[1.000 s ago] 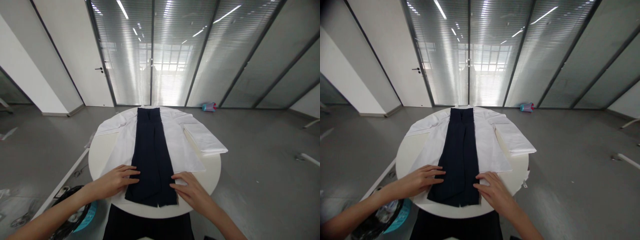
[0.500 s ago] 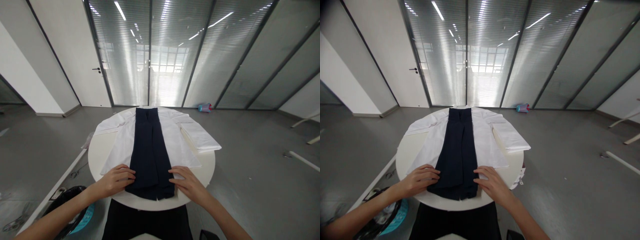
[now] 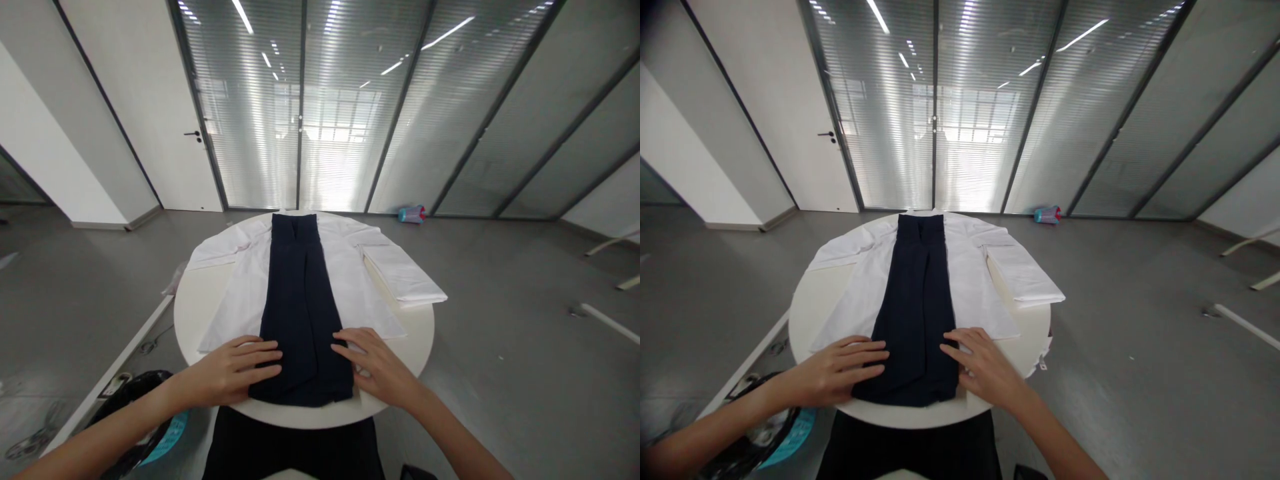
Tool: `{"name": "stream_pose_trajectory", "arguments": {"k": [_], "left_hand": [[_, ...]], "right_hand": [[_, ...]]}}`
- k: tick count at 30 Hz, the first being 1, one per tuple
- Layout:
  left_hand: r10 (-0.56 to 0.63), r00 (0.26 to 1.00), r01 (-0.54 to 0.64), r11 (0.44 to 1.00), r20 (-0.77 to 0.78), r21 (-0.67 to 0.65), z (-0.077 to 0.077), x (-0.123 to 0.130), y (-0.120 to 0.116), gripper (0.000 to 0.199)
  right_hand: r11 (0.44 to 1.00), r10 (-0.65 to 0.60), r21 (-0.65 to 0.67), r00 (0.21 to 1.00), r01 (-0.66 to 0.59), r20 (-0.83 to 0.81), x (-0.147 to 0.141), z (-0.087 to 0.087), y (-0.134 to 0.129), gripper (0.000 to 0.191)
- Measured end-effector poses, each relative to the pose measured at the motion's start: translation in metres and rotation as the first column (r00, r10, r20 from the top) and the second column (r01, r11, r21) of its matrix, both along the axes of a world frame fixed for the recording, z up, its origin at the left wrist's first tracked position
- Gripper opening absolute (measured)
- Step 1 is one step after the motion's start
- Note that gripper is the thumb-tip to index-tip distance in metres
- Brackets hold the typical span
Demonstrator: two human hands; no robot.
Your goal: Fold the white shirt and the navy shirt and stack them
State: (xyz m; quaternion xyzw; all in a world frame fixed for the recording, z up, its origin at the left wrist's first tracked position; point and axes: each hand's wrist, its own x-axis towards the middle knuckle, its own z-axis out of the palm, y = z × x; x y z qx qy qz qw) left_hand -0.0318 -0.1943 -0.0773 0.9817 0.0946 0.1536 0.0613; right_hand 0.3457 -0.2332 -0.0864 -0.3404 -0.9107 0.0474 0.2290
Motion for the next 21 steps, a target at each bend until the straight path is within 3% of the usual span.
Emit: {"name": "stream_pose_trajectory", "arguments": {"k": [6, 11, 16, 21], "left_hand": [[0.164, 0.971, -0.177, 0.982, -0.173, -0.062, 0.008, 0.009, 0.023, 0.091], [0.139, 0.966, -0.159, 0.984, -0.217, -0.076, -0.002, 0.019, 0.041, 0.093], [0.067, 0.966, -0.107, 0.983, -0.248, -0.151, -0.003, 0.020, 0.052, 0.087], [0.042, 0.964, -0.133, 0.930, -0.261, -0.342, 0.019, 0.022, 0.060, 0.075]], "right_hand": [[0.999, 0.033, -0.027, 0.992, -0.030, 0.121, -0.004, 0.011, 0.018, 0.070], [0.991, 0.063, -0.128, 0.983, -0.041, 0.175, -0.010, 0.013, 0.034, 0.088], [0.970, 0.089, -0.231, 0.994, -0.074, 0.056, -0.007, 0.013, 0.051, 0.077], [0.940, 0.082, -0.321, 0.990, -0.116, -0.116, -0.006, 0.014, 0.067, 0.060]]}}
